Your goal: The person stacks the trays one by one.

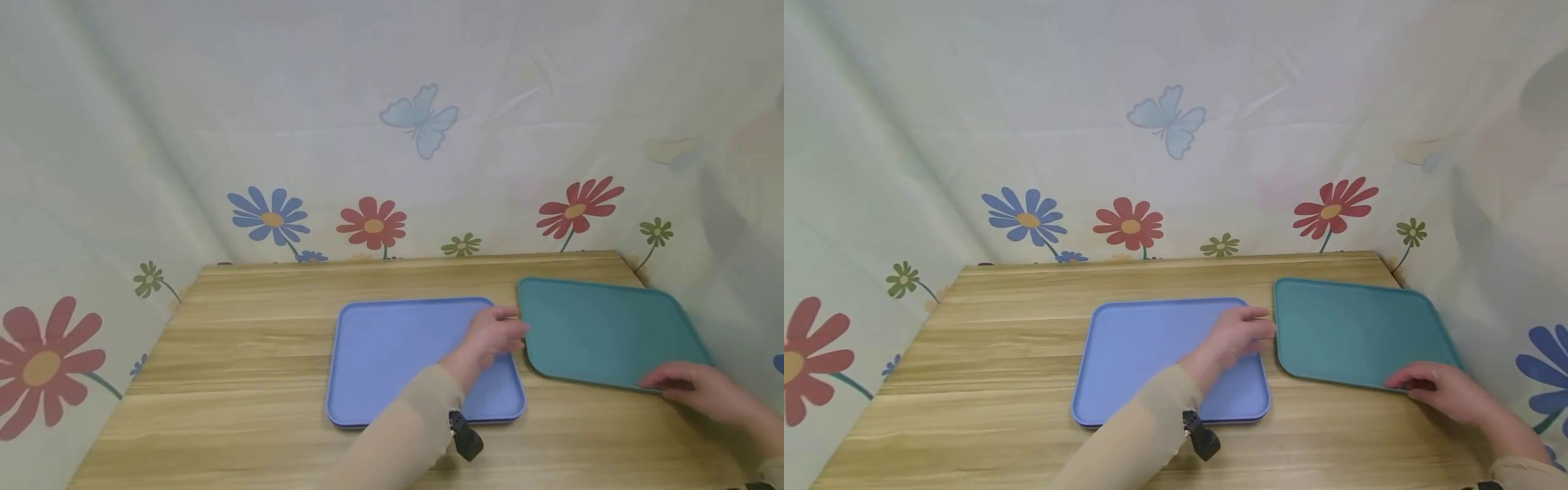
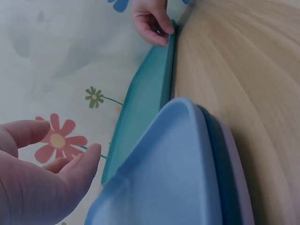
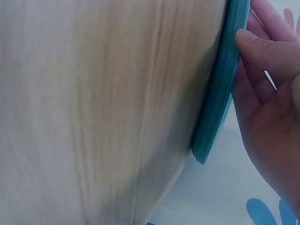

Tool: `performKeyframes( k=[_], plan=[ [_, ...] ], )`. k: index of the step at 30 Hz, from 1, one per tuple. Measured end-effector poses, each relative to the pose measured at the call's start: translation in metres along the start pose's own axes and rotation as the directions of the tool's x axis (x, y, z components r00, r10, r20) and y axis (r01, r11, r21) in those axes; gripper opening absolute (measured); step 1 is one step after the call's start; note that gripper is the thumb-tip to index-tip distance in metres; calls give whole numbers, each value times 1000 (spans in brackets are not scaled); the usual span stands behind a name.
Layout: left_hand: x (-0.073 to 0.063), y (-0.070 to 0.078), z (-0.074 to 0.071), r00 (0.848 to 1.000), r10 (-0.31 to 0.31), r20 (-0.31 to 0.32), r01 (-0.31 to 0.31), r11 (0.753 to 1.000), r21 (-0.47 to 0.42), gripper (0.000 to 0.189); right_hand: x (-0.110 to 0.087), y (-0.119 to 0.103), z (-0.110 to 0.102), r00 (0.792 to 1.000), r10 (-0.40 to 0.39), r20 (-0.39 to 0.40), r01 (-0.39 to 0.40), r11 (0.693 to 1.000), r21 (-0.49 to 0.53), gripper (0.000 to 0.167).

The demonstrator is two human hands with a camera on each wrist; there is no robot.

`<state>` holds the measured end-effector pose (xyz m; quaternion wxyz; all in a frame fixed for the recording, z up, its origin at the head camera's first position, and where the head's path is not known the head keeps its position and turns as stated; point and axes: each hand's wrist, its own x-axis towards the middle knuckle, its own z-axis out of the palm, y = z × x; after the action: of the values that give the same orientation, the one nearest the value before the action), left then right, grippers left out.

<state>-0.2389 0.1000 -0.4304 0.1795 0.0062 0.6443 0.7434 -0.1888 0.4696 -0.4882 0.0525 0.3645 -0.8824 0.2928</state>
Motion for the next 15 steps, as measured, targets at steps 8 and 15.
performKeyframes(
  k=[8, 15],
  plan=[
    [-6, -4, 16, 999, -36, 31, 37, 999, -33, 46, -7, 2, -2, 982, 188, 25, -189, 978, 93, 34],
    [-8, -7, 23, 999, -27, 48, 32, 994, -103, 49, -10, -2, -6, 893, 449, -19, -441, 884, 152, 24]
  ],
)
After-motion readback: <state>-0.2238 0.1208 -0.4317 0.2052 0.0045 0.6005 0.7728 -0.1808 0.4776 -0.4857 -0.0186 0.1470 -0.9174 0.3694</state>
